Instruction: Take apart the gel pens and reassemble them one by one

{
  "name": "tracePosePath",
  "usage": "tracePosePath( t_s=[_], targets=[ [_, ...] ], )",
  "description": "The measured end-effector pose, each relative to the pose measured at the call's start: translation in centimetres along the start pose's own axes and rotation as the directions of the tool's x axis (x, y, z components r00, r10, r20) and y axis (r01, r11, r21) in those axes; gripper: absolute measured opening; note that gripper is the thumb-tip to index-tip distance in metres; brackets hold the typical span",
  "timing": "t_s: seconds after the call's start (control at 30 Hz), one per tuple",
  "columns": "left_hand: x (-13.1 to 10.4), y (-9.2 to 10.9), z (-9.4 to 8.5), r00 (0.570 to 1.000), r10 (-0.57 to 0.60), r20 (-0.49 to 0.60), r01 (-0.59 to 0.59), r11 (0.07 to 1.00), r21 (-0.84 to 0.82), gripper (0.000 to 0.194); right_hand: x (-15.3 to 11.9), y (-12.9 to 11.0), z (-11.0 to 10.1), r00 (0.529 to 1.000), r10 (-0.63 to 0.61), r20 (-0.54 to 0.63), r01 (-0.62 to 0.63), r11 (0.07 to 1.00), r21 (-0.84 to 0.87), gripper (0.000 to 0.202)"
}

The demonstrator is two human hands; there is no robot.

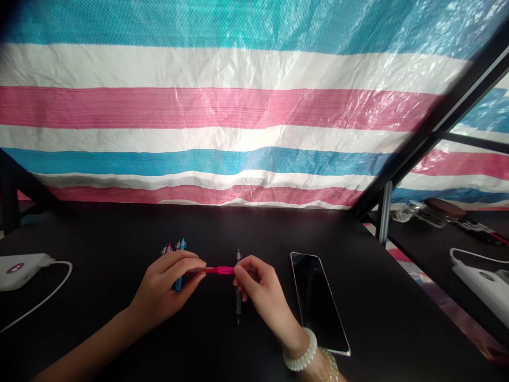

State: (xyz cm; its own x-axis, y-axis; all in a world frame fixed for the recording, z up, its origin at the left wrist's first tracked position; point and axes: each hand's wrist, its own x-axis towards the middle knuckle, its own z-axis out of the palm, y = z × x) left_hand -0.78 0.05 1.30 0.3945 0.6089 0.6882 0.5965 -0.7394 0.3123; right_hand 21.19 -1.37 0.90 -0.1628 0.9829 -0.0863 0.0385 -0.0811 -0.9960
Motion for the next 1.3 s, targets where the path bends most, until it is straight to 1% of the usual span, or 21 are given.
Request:
tracePosePath(
  t_s=[0.1,0.2,0.27,0.33,0.37,0.43,0.5,0.57,0.63,0.7,0.77,0.9,1.1,1.23,1.3],
  targets=[
    [0.4,0.0,-0.4,0.995,-0.096,0.0,0.095,0.988,-0.119,0.012,-0.1,-0.2,-0.1,1.0,0.022,0.003,-0.022,0.994,0.11,0.036],
    [0.6,0.0,-0.9,0.966,-0.257,0.037,0.259,0.938,-0.232,0.015,-0.1,-0.1,-0.2,0.999,0.036,0.024,-0.04,0.975,0.221,0.032],
    [0.6,0.2,-1.1,0.921,-0.384,0.071,0.386,0.869,-0.31,0.023,-0.2,-0.2,-0.2,0.998,0.043,0.045,-0.053,0.967,0.249,0.028],
    [0.6,0.2,-1.2,0.858,-0.501,0.114,0.501,0.768,-0.399,0.034,-0.3,-0.2,-0.1,0.996,0.047,0.079,-0.064,0.969,0.238,0.026],
    [0.6,0.2,-1.1,0.827,-0.546,0.136,0.542,0.709,-0.451,0.038,-0.3,-0.3,0.0,0.994,0.043,0.1,-0.065,0.973,0.222,0.025],
    [0.5,0.2,-0.9,0.776,-0.604,0.179,0.583,0.581,-0.567,0.042,-0.4,-0.4,0.2,0.989,0.04,0.144,-0.067,0.981,0.185,0.025],
    [0.5,0.0,-0.7,0.733,-0.642,0.223,0.595,0.447,-0.668,0.043,-0.4,-0.5,0.3,0.982,0.048,0.181,-0.077,0.985,0.155,0.026],
    [0.4,-0.2,-0.5,0.684,-0.676,0.274,0.608,0.321,-0.726,0.044,-0.4,-0.5,0.4,0.976,0.063,0.207,-0.092,0.987,0.131,0.027],
    [0.4,-0.4,-0.3,0.635,-0.704,0.319,0.616,0.213,-0.758,0.044,-0.4,-0.5,0.5,0.97,0.079,0.231,-0.108,0.988,0.113,0.027],
    [0.5,-0.5,-0.2,0.594,-0.725,0.347,0.61,0.126,-0.782,0.046,-0.4,-0.5,0.5,0.963,0.097,0.252,-0.125,0.987,0.1,0.028],
    [0.5,-0.6,0.0,0.566,-0.741,0.36,0.592,0.062,-0.804,0.047,-0.5,-0.6,0.4,0.958,0.107,0.265,-0.137,0.986,0.095,0.028],
    [0.7,-0.7,0.1,0.531,-0.76,0.376,0.539,-0.04,-0.841,0.045,-0.6,-0.8,0.3,0.961,0.099,0.259,-0.131,0.986,0.106,0.026],
    [0.8,-1.0,0.0,0.466,-0.782,0.412,0.463,-0.182,-0.868,0.031,-0.6,-0.9,0.1,0.966,0.093,0.241,-0.138,0.974,0.178,0.022],
    [1.0,-1.4,0.0,0.404,-0.8,0.444,0.406,-0.279,-0.87,0.022,-0.6,-0.9,0.0,0.968,0.098,0.232,-0.154,0.959,0.238,0.018],
    [1.0,-1.5,0.0,0.383,-0.794,0.472,0.38,-0.33,-0.864,0.019,-0.6,-1.0,0.0,0.97,0.103,0.222,-0.16,0.952,0.26,0.017]
  ],
)
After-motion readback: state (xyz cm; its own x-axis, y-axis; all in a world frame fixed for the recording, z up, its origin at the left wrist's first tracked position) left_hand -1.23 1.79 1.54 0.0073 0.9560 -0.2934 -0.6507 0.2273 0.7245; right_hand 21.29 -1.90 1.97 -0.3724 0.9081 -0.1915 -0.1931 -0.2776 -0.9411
